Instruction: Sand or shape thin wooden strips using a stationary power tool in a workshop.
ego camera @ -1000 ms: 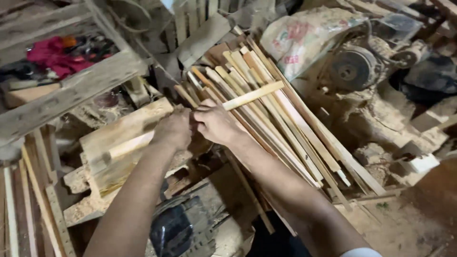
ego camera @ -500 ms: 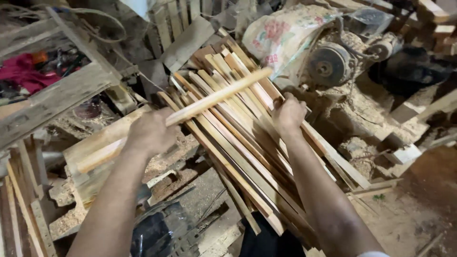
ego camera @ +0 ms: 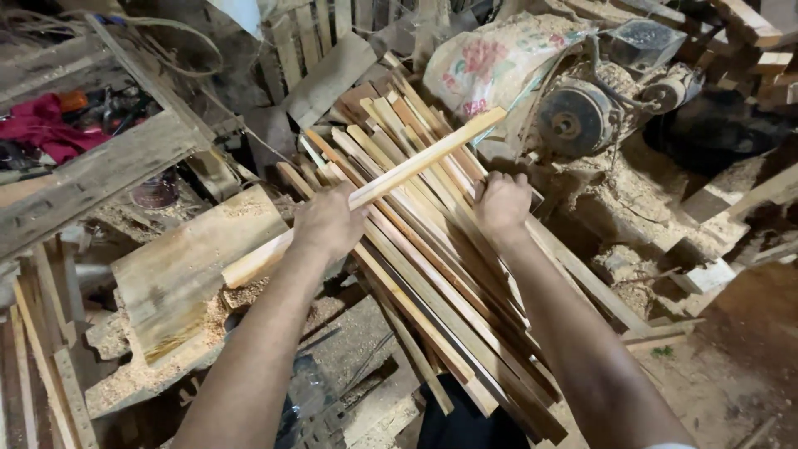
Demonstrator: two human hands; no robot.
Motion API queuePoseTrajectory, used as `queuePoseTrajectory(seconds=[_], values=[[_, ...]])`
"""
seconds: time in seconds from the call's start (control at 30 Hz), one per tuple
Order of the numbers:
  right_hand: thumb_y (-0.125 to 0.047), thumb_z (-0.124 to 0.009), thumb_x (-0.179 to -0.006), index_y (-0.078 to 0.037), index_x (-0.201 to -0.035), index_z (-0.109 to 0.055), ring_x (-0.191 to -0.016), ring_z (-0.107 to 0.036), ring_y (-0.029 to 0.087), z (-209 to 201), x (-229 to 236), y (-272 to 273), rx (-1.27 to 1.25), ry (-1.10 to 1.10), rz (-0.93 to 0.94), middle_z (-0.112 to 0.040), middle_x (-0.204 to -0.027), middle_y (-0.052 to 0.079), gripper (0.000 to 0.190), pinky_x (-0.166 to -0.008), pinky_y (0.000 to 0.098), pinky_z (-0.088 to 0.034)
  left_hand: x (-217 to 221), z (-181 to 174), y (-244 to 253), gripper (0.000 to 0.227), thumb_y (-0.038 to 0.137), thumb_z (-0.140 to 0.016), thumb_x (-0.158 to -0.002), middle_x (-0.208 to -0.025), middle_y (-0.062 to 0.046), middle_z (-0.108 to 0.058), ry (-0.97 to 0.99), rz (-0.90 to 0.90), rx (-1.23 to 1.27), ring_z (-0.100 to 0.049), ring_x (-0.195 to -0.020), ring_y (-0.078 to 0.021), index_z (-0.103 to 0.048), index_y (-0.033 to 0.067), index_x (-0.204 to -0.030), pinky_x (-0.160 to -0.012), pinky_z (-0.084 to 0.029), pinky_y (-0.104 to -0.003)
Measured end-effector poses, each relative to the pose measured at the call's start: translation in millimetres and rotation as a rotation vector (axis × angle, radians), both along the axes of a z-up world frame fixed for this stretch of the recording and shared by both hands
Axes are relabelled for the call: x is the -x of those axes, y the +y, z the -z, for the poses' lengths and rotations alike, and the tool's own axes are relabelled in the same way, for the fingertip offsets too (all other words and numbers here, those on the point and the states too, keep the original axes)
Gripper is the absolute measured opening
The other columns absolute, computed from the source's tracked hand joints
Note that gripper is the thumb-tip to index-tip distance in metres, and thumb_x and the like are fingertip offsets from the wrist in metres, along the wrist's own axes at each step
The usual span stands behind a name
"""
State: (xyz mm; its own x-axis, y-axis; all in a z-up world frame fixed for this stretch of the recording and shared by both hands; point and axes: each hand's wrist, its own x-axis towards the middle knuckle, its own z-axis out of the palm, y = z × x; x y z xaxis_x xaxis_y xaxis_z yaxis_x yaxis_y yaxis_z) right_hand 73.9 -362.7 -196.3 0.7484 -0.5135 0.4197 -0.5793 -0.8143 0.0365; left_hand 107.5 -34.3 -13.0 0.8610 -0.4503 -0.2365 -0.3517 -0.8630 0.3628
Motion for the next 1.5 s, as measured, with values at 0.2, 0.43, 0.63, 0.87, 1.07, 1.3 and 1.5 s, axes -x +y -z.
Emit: queuePoseTrajectory(seconds=[0.2,0.43,0.63,0.87,1.07,1.3,1.5], values=[[-0.042,-0.059,-0.089,-0.011,-0.101,-0.062,-0.100,-0.067,0.036,53,-25,-52,-0.223,-0.004,-0.050,-0.072,-0.094,0.012,0.034,-0.082,0.0451,-0.056,16,-24,7,0.039,0.038,-0.059,-0.096,-0.124,-0.015,-0.071,0.038,-0.046,0.029,-0.066,-0.122,-0.0353,-0.065,0.0240,-0.131,-0.103,-0.051,-0.053],[-0.043,-0.057,-0.093,-0.011,-0.108,-0.062,-0.098,-0.071,0.039,-27,-2,16,-0.329,0.029,-0.055,-0.073,-0.097,0.016,0.036,-0.085,0.0521,-0.056,7,-30,17,0.040,0.038,-0.061,-0.096,-0.125,-0.019,-0.071,0.008,-0.092,0.102,-0.065,-0.123,-0.0366,-0.065,0.0232,-0.134,-0.103,-0.053,-0.051],[-0.063,-0.072,-0.087,-0.019,-0.102,-0.078,-0.086,-0.076,0.031,-48,25,66,-0.332,-0.105,-0.253,-0.078,-0.084,0.007,0.046,-0.072,0.0400,-0.060,22,-34,24,0.040,0.041,-0.060,-0.094,-0.121,-0.016,-0.072,0.024,-0.067,0.057,-0.068,-0.118,-0.0361,-0.064,0.0246,-0.131,-0.099,-0.055,-0.053],[-0.046,-0.075,-0.082,-0.034,-0.098,-0.078,-0.091,-0.073,0.027,-44,23,68,-0.615,-0.078,-0.251,-0.075,-0.085,0.000,0.020,-0.076,0.0422,-0.058,16,-20,31,0.040,0.039,-0.059,-0.096,-0.122,-0.019,-0.070,0.030,-0.052,0.072,-0.067,-0.120,-0.0381,-0.065,0.0199,-0.130,-0.100,-0.054,-0.053],[-0.049,-0.074,-0.083,-0.024,-0.103,-0.078,-0.091,-0.074,0.031,-35,24,51,-0.451,-0.017,-0.216,-0.076,-0.084,0.007,0.032,-0.074,0.0437,-0.060,22,-23,28,0.041,0.037,-0.060,-0.095,-0.126,-0.016,-0.068,0.053,-0.045,0.069,-0.066,-0.122,-0.0364,-0.063,0.0206,-0.132,-0.101,-0.054,-0.053],[-0.055,-0.054,-0.092,-0.023,-0.109,-0.076,-0.100,-0.073,0.027,-70,50,77,-0.255,0.313,-0.177,-0.076,-0.083,0.007,0.042,-0.081,0.0414,-0.063,23,-24,30,0.039,0.034,-0.063,-0.095,-0.124,-0.019,-0.067,0.034,-0.015,0.050,-0.067,-0.119,-0.0385,-0.066,0.0156,-0.129,-0.101,-0.054,-0.053],[-0.026,-0.076,-0.085,-0.024,-0.112,-0.076,-0.100,-0.072,0.025,-102,17,182,-0.315,-0.428,-0.906,-0.077,-0.101,0.000,0.027,-0.090,0.0337,-0.054,7,-11,84,0.038,0.037,-0.060,-0.096,-0.124,-0.015,-0.068,-0.003,-0.015,-0.045,-0.066,-0.122,-0.0358,-0.063,0.0261,-0.132,-0.104,-0.054,-0.052]])
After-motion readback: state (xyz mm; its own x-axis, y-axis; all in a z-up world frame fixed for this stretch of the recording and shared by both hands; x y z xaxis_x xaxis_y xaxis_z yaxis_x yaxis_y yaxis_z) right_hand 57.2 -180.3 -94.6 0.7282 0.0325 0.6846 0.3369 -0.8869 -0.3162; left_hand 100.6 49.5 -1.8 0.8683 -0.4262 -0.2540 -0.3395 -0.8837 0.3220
